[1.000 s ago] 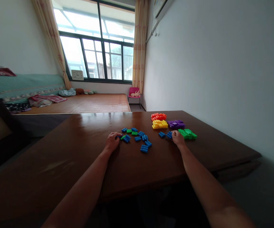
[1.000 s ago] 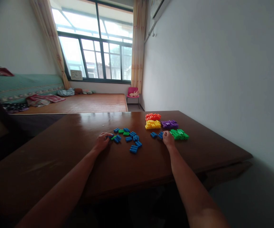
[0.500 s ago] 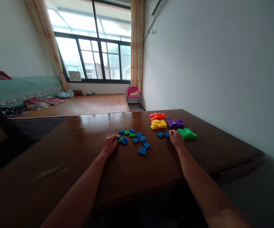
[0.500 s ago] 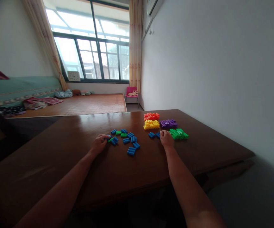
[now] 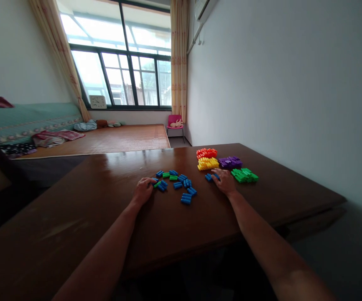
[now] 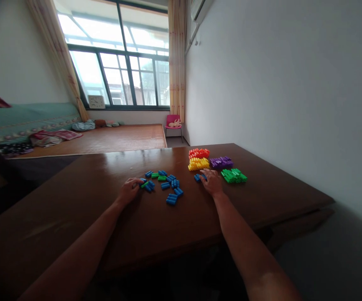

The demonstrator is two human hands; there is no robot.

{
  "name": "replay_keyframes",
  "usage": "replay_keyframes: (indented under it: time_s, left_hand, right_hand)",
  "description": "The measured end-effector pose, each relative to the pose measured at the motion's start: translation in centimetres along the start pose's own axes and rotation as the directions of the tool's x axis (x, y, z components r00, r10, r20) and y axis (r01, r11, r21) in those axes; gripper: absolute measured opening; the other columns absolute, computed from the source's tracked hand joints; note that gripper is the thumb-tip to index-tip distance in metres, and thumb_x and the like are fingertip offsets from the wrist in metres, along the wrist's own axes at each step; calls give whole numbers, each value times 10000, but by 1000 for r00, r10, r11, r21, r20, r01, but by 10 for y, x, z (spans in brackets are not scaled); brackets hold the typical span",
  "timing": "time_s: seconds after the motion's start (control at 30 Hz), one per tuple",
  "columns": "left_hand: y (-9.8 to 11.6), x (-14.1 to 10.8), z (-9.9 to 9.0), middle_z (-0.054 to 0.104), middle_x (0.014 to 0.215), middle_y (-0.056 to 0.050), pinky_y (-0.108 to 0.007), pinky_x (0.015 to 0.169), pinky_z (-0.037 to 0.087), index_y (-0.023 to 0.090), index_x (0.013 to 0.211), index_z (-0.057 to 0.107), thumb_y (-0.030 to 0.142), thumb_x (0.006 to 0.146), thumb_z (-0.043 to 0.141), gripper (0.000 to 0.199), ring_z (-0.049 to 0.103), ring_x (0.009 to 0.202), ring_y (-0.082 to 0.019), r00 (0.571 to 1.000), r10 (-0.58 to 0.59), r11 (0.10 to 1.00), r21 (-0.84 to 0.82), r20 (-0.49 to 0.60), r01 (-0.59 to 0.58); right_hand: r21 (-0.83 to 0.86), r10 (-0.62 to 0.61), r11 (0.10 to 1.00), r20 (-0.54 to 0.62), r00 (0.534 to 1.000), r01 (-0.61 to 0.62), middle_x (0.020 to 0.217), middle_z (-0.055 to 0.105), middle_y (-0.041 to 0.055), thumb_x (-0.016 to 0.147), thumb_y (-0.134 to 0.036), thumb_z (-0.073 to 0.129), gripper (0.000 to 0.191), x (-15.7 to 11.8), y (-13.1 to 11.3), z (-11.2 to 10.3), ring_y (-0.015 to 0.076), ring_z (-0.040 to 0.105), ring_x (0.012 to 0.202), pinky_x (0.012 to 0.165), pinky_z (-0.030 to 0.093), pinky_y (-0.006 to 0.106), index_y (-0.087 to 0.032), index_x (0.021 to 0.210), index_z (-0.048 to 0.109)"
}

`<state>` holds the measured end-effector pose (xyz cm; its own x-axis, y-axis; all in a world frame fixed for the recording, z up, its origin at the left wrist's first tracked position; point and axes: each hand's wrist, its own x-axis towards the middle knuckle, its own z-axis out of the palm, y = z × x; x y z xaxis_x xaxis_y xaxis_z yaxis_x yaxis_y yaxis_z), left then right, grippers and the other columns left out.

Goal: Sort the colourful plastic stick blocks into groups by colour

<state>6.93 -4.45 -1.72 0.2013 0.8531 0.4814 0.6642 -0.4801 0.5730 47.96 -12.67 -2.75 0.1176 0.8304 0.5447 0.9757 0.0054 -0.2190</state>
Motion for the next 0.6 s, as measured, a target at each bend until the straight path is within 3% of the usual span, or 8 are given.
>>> replay_keyframes:
  time_s: [0.17,0.3,0.4,0.5,0.6]
  left_hand:
    - [2,-1,-1,695,996,-58,-380,940,510,205,890,750,105,744,495,310,636,953,-202,1000,-5,1000,5,11,5]
    - [4,-1,-2,696,1001,-54,-377,958,501,203,876,751,102,742,495,306,640,958,-198,1000,-1,1000,-3,13,1]
    - [6,-1,-2,703,1000,-57,-382,965,497,202,862,753,102,733,503,299,644,957,-205,1000,10,1000,-21,19,-9]
    - [8,-1,-3,707,998,-54,-373,955,505,207,853,755,102,726,508,297,650,942,-207,1000,11,1000,-25,25,-11]
    - [8,-1,-3,703,998,-51,-362,948,509,208,868,753,90,726,501,313,649,932,-199,999,8,1000,-14,32,-8]
  right_hand:
    - [42,-52,998,148,988,46,1270,646,26,948,-412,440,365,-5,-10,-2,233,533,1134,930,445,388,-316,1243,633]
    - [-5,-16,1000,66,998,16,1277,638,53,928,-446,480,402,-8,-20,-11,260,519,1150,935,434,403,-279,1267,618]
    - [-16,-139,990,24,990,139,1349,587,74,948,-325,449,415,-8,-43,-16,252,498,1203,965,417,394,-251,1341,557]
    - [26,-394,919,125,911,394,1419,528,44,929,-171,432,493,-5,-74,-11,229,473,1265,978,422,381,-296,1402,491]
    - [95,-543,839,201,815,536,1430,517,15,916,-129,449,526,0,-92,2,218,444,1307,1001,423,391,-329,1401,482]
